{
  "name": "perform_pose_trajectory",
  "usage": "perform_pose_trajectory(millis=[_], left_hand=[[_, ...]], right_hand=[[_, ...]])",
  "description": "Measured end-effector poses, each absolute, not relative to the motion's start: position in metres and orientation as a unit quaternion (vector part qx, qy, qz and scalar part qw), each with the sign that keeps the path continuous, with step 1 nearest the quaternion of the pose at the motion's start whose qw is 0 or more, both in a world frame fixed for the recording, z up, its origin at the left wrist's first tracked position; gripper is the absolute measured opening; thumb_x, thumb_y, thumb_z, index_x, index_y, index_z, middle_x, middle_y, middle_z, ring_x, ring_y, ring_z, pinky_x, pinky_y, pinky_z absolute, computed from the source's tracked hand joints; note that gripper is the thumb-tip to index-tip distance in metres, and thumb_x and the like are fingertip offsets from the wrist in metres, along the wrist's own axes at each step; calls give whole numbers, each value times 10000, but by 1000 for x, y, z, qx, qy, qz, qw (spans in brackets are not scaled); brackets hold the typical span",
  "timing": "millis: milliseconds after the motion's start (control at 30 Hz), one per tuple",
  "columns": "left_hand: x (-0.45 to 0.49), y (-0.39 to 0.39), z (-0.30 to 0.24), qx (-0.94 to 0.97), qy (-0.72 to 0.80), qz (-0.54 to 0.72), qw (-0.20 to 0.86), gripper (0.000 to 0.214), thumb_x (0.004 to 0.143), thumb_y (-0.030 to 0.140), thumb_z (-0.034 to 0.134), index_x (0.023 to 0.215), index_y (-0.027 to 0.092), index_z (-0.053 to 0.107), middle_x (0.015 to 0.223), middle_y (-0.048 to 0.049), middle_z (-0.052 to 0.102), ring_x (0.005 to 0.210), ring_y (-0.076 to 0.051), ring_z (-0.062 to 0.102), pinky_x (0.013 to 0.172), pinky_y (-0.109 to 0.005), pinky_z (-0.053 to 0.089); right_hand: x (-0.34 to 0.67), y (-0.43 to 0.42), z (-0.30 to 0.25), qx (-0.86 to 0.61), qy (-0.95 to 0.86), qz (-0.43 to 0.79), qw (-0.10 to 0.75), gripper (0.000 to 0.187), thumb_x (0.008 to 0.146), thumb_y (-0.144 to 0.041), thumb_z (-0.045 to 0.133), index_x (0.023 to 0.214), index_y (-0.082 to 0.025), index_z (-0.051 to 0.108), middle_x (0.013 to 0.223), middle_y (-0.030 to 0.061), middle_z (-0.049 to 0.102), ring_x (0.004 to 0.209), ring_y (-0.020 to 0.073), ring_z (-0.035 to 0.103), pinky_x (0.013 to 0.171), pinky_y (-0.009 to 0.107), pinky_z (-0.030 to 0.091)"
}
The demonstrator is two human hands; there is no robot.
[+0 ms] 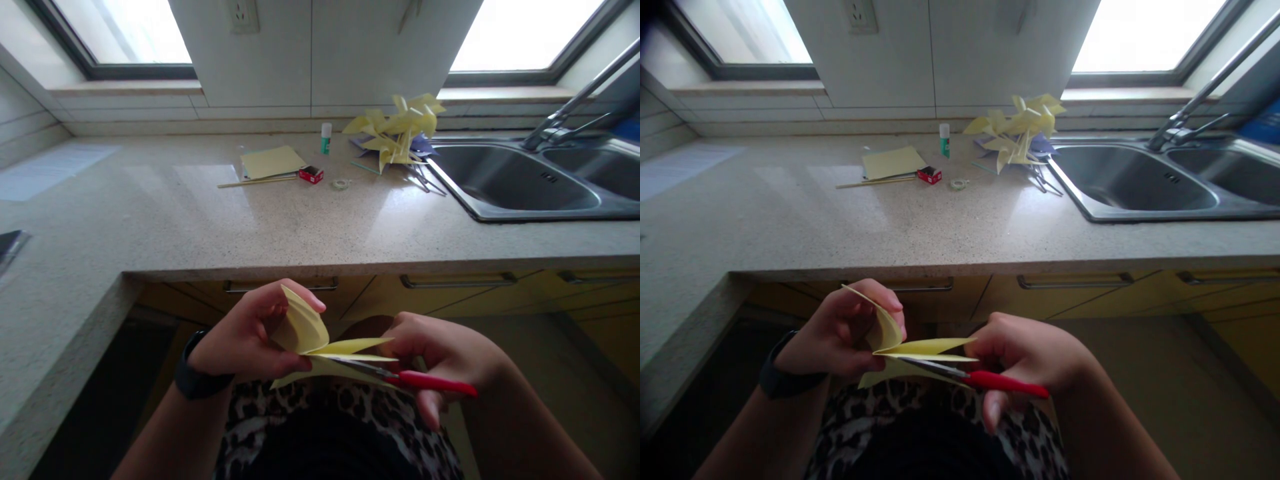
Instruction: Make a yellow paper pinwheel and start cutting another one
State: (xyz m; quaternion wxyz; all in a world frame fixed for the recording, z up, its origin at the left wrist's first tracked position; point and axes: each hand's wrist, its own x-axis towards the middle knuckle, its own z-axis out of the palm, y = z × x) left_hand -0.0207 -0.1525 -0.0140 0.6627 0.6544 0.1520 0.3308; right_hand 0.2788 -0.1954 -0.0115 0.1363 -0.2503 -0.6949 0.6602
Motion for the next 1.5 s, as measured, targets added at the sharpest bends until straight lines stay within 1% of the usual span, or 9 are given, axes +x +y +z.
perform_pose_trajectory(millis=[267,367,467,567,933,1167,1267,1367,1500], left_hand=[[-17,-152,-13,626,188,371,660,574,691,80,869,1198,250,658,959,-35,696,797,-153,667,669,-199,547],[-8,-152,-19,579,206,429,662,601,662,68,887,1184,279,676,971,-1,702,794,-119,668,679,-159,550],[8,-156,-31,491,231,482,687,619,652,93,908,1180,310,669,941,33,724,752,-98,683,654,-144,554],[26,-163,-40,407,256,522,705,626,622,140,937,1163,293,660,955,37,728,788,-119,701,710,-190,581],[41,-180,-26,271,319,497,761,357,726,260,888,998,200,664,856,-14,749,716,-140,703,681,-229,574],[43,-181,-32,281,314,461,781,440,805,314,827,1151,196,583,1003,-55,706,832,-166,696,771,-275,573],[34,-172,-37,362,360,521,684,704,779,245,848,1353,330,448,1202,-26,618,931,-155,670,788,-265,558],[15,-159,-33,548,318,588,503,991,664,188,921,1457,446,385,1410,-32,503,1309,-237,503,1028,-357,480],[-7,-149,-12,783,243,408,401,581,797,262,838,1334,342,632,1519,-81,496,1480,-322,329,1212,-508,265]], right_hand=[[283,-204,-9,-255,-626,715,182,605,538,-640,900,751,-168,589,655,-28,577,551,95,443,500,217,328],[283,-212,-20,-265,-540,725,335,616,672,-716,786,913,-172,626,766,9,595,644,138,512,596,258,408],[270,-213,-40,-301,-530,593,526,455,823,-620,698,983,-199,635,888,64,653,843,227,617,783,358,479],[243,-211,-55,-346,-474,565,580,414,793,-486,798,1060,-238,601,1017,61,687,938,238,648,850,372,493],[192,-215,-39,-419,-273,628,596,318,811,-428,791,836,-171,605,684,7,628,578,138,549,553,264,417],[193,-216,-40,-442,-273,611,597,337,818,-425,786,796,-180,556,672,1,602,590,134,534,541,250,390],[198,-218,-38,-430,-272,620,597,348,818,-426,782,785,-183,537,662,-18,565,579,118,508,537,240,368],[207,-219,-34,-434,-285,634,573,360,794,-425,801,774,-180,538,646,-37,519,553,96,455,506,222,312],[212,-221,-33,-406,-320,682,517,334,788,-407,801,766,-172,564,633,-38,498,544,89,405,482,222,271]])
